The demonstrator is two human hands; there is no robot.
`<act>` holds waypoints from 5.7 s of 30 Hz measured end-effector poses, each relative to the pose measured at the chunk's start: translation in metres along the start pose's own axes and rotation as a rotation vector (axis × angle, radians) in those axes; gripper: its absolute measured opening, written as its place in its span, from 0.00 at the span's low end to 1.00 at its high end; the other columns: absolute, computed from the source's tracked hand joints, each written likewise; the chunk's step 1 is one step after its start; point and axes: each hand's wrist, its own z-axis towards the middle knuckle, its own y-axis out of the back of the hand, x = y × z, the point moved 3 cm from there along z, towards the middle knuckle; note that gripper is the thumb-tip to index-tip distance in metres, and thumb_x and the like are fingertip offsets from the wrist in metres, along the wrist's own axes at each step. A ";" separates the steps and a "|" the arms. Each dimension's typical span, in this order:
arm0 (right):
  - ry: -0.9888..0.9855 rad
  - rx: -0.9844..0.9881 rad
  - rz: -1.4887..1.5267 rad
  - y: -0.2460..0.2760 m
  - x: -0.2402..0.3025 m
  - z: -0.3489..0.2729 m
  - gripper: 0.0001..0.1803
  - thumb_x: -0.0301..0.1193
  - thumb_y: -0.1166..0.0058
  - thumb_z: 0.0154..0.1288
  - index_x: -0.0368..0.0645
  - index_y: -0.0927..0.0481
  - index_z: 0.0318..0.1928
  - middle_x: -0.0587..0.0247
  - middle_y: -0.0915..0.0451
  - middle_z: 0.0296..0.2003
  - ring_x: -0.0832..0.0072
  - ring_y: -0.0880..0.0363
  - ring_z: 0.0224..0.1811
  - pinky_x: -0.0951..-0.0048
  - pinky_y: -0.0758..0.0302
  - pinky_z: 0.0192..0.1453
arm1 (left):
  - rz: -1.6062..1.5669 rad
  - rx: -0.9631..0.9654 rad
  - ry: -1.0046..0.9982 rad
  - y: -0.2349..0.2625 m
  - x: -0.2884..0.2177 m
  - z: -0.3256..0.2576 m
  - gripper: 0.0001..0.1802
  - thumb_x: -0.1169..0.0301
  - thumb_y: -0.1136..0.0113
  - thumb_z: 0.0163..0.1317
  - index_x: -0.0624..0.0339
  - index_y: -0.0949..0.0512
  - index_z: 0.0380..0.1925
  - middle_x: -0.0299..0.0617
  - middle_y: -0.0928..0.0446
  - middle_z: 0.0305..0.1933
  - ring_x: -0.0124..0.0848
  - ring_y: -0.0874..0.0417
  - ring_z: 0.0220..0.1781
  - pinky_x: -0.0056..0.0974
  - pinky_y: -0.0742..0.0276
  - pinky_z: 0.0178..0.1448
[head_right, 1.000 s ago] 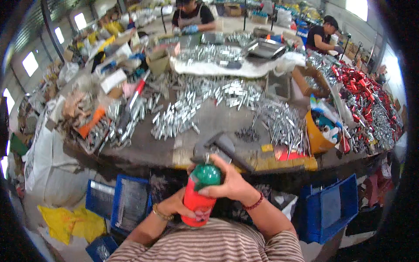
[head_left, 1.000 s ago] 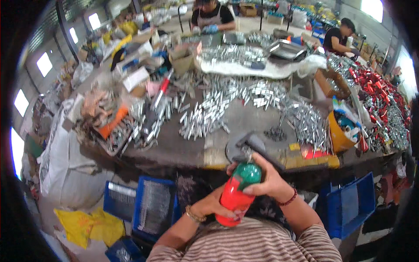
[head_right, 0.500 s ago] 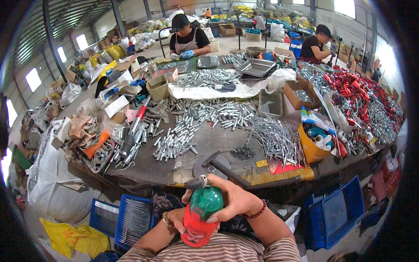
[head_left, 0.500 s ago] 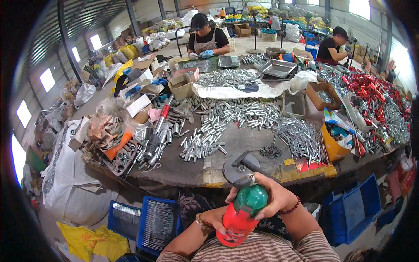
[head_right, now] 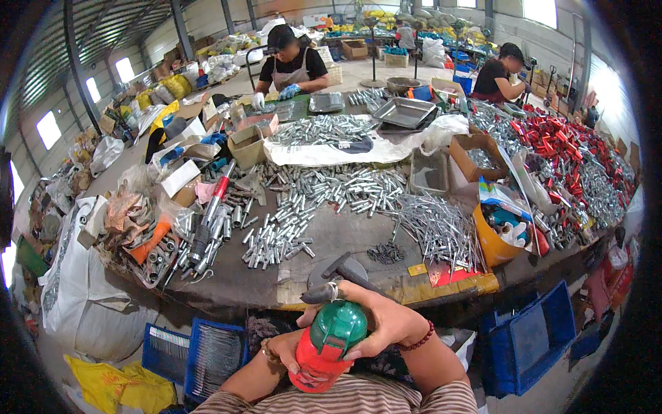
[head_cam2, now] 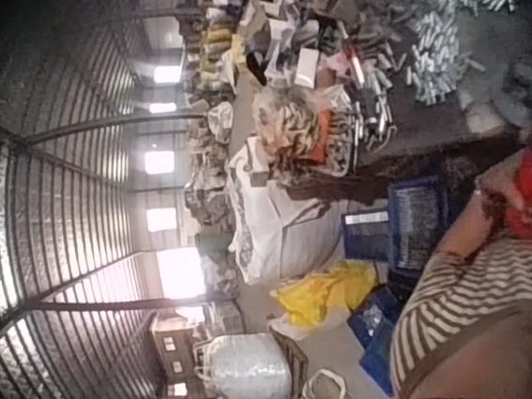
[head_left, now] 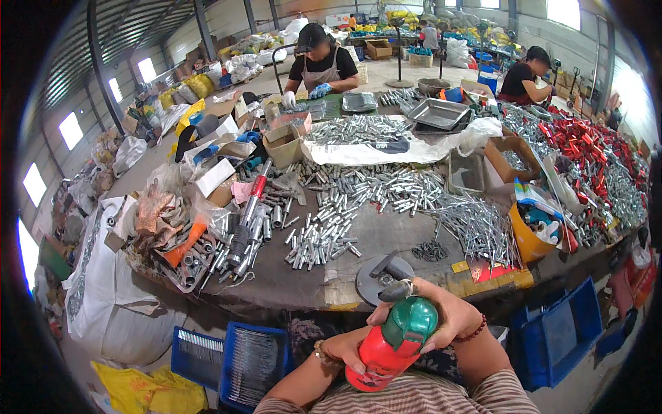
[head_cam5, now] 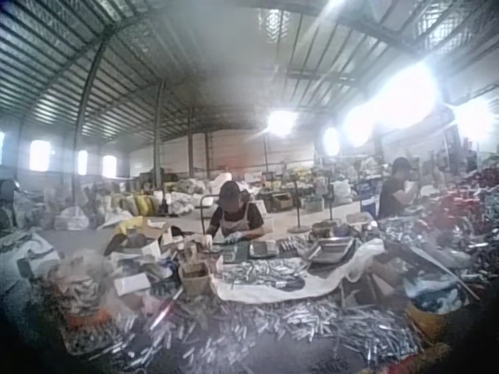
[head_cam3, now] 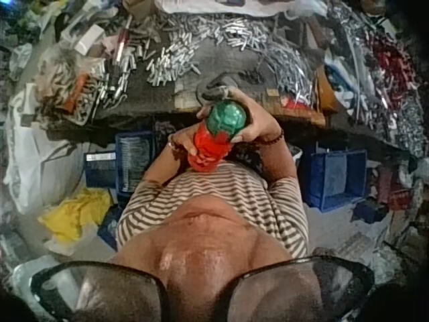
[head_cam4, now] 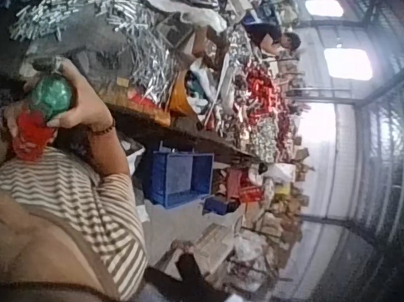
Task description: Assemble small metal components using a hammer and a metal jig on a workbench.
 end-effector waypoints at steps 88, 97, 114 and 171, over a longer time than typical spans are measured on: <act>0.328 -1.391 -0.904 0.036 0.039 -0.231 0.52 0.40 0.18 0.44 0.39 0.33 0.68 0.47 0.22 0.57 0.56 0.20 0.62 0.61 0.25 0.67 | 1.169 -0.659 -0.321 -0.065 -0.017 0.165 0.57 0.60 0.22 0.56 0.58 0.48 0.80 0.50 0.34 0.73 0.45 0.32 0.76 0.50 0.39 0.80; 0.757 -1.823 -0.998 0.128 0.105 -0.340 0.54 0.33 0.17 0.49 0.42 0.40 0.72 0.53 0.25 0.64 0.65 0.23 0.65 0.59 0.23 0.68 | 1.058 -0.881 -0.230 -0.043 -0.023 0.120 0.42 0.75 0.35 0.69 0.56 0.45 0.79 0.50 0.27 0.64 0.35 0.18 0.59 0.39 0.25 0.67; 0.632 -1.920 -1.251 0.245 0.111 -0.333 0.38 0.43 0.27 0.64 0.37 0.33 0.64 0.46 0.22 0.59 0.56 0.22 0.63 0.55 0.28 0.68 | 0.912 -1.077 -0.254 -0.017 -0.013 0.077 0.39 0.81 0.36 0.67 0.61 0.40 0.77 0.49 0.22 0.58 0.33 0.16 0.55 0.38 0.22 0.63; -0.016 -0.537 -2.343 0.214 0.012 -0.029 0.08 0.26 0.41 0.59 0.47 0.17 0.39 0.60 0.22 0.39 0.59 0.20 0.52 0.55 0.27 0.67 | 1.820 -1.819 -0.333 0.075 -0.084 -0.047 0.34 0.62 0.31 0.66 0.61 0.29 0.69 0.56 0.25 0.66 0.54 0.28 0.71 0.56 0.36 0.73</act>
